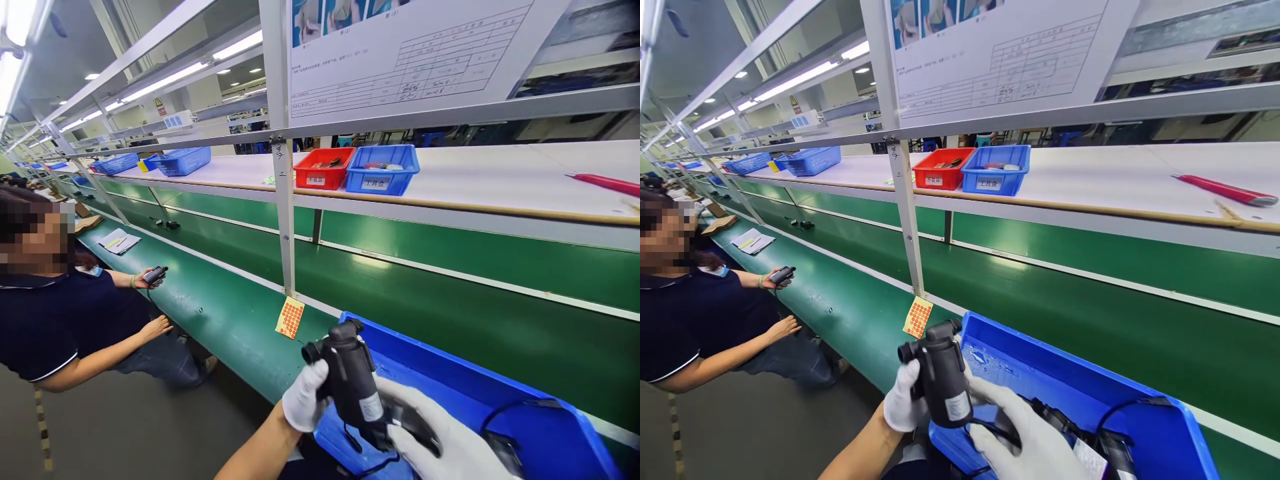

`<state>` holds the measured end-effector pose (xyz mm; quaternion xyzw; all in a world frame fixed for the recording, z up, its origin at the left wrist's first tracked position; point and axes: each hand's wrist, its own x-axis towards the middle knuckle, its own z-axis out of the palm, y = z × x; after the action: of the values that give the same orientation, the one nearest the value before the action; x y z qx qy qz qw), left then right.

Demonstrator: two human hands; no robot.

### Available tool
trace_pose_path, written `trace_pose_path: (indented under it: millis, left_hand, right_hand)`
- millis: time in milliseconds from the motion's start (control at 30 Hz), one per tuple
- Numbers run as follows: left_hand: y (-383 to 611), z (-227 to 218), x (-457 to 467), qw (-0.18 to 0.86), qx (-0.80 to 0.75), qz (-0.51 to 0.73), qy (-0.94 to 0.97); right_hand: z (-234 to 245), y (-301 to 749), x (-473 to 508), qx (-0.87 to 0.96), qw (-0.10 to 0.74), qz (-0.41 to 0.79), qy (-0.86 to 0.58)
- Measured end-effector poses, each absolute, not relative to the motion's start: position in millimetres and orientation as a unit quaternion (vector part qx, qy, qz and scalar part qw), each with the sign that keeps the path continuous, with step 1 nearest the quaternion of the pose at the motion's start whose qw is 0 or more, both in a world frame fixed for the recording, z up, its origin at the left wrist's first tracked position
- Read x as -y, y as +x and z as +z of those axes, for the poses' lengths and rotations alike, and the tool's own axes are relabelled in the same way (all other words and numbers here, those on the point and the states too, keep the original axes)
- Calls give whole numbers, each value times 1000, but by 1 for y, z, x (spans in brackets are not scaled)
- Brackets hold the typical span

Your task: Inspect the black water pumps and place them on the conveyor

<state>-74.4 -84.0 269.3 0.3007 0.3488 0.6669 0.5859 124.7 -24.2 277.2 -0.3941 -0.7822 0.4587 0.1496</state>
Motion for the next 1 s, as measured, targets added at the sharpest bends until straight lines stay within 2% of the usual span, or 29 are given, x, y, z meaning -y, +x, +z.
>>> trace_pose_path:
  millis: [100, 200, 300, 400, 600, 733, 1000]
  left_hand:
    - [-75, 274, 89, 415, -461, 637, 457]
    - [-75, 274, 87, 218, -471, 586, 622]
    - [-77, 269, 85, 129, -453, 577, 667]
    - [-83, 265, 88, 155, -469, 558, 667]
    - [-103, 245, 94, 325, -472, 583, 575]
    - [-112, 220, 88, 383, -472, 642, 468]
    - [-119, 192, 91, 470, -491, 661, 319]
  right_hand:
    - [275, 107, 24, 771, 209, 464, -382]
    - [279, 90, 22, 769, 257, 475, -343]
    - [283, 84, 18, 785, 270, 459, -317]
    - [285, 87, 15, 801, 267, 433, -315]
    - [289, 90, 14, 809, 274, 415, -313]
    - [290, 91, 14, 815, 275, 402, -315]
    - [306, 89, 12, 797, 287, 429, -313]
